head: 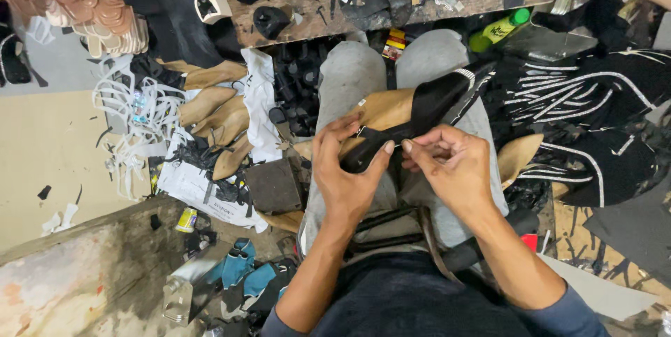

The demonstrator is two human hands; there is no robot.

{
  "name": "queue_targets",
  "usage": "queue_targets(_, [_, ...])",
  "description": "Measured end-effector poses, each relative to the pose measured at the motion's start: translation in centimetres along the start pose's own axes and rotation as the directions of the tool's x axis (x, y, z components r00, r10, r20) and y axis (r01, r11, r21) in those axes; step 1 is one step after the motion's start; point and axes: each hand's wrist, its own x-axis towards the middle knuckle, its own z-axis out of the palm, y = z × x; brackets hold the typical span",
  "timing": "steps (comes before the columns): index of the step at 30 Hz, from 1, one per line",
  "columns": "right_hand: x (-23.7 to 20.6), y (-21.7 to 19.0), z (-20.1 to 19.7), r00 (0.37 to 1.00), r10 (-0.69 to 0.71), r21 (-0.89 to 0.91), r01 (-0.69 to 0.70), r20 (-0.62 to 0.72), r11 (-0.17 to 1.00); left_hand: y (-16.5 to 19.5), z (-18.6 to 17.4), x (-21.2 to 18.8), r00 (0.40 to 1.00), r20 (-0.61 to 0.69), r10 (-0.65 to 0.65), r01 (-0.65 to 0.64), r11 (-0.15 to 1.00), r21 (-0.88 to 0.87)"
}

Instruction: The person inserts a wooden shoe last into a black high-heeled shoe and uses a hammer to tap the shoe around the last. They repeatedly adjust the shoe and last, then remove the last and place the shoe on a shelf.

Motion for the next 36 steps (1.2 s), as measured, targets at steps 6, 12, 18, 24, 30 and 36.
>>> queue_targets(6, [0.1, -0.9, -0.9, 0.998, 0.047, 0.026, -0.048, 0.032, 0.998, -0.3, 0.3, 0.8, 0.991, 0.067, -0.119, 0.121, 0.993, -0.017])
queue_targets(12, [-0.2, -1.5, -1.0, 0.993, 0.119, 0.001, -0.119, -0.008, 0.993, 0.0, 0.3, 1.2, 0.985, 0.122, -0.124, 0.132, 0.990, -0.058])
queue_targets(18, [0.7, -1.7, -0.7, 0.994, 0.109, -0.037, -0.109, -0.013, 0.993, -0.4, -0.1, 2.4, 0.963, 0.214, -0.166, 0.152, 0.985, 0.081])
queue_targets(24, [1.4, -2.3, -0.9, 0.995, 0.098, -0.022, -0.098, 0.011, 0.995, -0.7, -0.3, 2.7, 0.952, 0.233, -0.196, 0.217, 0.974, -0.068])
queue_targets(30, [1.6, -2.5, -0.5, 0.996, 0.087, -0.051, -0.087, 0.007, 0.995, -0.4, -0.6, 3.0, 0.922, 0.251, -0.297, 0.328, 0.940, -0.093])
queue_targets(36, [1.9, -3.5, -0.2, 0.996, 0.089, -0.104, -0.090, -0.015, 0.991, 0.8, -0.5, 3.3, 0.961, 0.191, -0.202, 0.182, 0.976, 0.119])
